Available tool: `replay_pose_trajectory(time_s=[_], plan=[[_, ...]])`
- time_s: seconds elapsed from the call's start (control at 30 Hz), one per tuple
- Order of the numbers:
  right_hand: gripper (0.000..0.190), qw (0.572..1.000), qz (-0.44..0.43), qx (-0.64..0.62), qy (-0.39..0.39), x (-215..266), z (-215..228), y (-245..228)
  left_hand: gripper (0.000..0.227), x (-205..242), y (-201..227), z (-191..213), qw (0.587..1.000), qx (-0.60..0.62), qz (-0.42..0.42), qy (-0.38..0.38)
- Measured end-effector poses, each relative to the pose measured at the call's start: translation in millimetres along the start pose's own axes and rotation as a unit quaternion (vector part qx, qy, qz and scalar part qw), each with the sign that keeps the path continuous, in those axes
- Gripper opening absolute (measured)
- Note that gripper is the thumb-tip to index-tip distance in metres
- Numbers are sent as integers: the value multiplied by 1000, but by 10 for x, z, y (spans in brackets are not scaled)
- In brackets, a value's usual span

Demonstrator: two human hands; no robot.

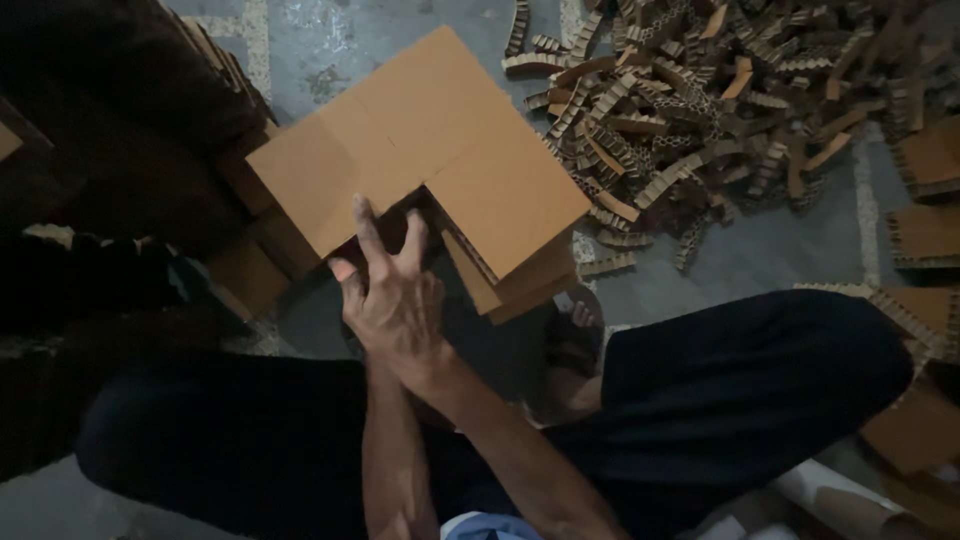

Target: The person sits on the floor and uses a utility knife and a metal ruler to cut rectangular pieces of corrugated cardboard. They repeatedly measure, score, and snap the cardboard, then separate the cut pieces and place them aside.

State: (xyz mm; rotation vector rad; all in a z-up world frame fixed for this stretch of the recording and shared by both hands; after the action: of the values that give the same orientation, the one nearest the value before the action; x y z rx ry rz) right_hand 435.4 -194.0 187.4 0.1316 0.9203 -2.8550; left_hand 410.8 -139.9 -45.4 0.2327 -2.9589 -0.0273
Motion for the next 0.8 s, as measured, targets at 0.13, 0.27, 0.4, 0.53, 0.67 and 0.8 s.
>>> replay_pose_trajectory(time_s=[0.13, 0.27, 0.4, 0.53, 0.67, 0.8], plan=[[75, 998, -16, 32, -54, 2, -233, 79, 60, -53, 81, 76, 1000, 16, 2, 0], [72, 992, -15, 9, -123, 34, -294, 14, 59, 243, 47, 6, 995, 75, 3, -70], [67, 989, 89, -87, -80, 169, 100, 60, 59, 263, 76, -32, 994, 81, 0, -71], [27, 981, 33, -159, 104, 172, 718, 932, 61, -266, 283, 278, 994, -31, -2, 107], [31, 967, -147, -76, 196, -305, 758, 2364, 65, -375, 426, 424, 990, -108, -15, 87], [39, 988, -101, -116, 10, -510, 12, 3140, 71, -334, 473, 583, 987, -141, -16, 71]])
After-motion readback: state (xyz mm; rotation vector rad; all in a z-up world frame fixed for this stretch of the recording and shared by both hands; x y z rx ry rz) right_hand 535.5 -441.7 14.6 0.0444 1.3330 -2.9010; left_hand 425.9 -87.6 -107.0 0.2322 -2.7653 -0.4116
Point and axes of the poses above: each hand's wrist, its own x-axis away from the middle knuckle, its own z-axis out of the back of the hand, y = z × x, the point moved 7 cm from there along -x, towards the middle knuckle, and after that the axes turned 14 degrees about x, right-handed, at the moved point
